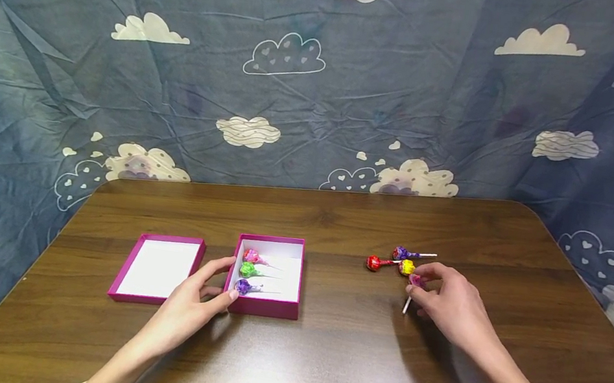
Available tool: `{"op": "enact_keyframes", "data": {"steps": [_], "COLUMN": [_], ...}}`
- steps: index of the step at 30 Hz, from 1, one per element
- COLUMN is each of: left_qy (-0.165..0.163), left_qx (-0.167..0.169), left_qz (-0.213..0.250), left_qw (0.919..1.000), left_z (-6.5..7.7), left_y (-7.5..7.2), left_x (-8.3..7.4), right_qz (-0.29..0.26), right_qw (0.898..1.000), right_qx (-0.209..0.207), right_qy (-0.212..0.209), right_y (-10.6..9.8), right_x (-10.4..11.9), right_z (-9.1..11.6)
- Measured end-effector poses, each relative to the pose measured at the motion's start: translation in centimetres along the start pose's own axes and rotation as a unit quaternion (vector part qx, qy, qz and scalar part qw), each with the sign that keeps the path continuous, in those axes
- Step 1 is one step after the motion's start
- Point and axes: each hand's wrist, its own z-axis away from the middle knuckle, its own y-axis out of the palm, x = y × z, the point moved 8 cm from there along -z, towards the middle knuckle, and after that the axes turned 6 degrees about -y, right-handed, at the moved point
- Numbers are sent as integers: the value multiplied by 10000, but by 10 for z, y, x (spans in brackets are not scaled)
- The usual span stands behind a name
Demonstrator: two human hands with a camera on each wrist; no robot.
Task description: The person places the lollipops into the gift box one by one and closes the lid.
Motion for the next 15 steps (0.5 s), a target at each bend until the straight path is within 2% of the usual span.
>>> {"op": "enact_keyframes", "data": {"steps": [10,15], "left_qy": [18,22], "left_qx": [9,14], "left_qz": [25,29], "left_qw": [10000,10000], "left_z": [0,0], "left_y": [1,1], "left_x": [1,1], "right_qz": [-412,-274], "right_qw": [9989,9992], "right_qx": [108,233], "right_qy": [196,158], "right_y": [10,12], "right_x": [-19,-25], "right_z": [-10,-14]}}
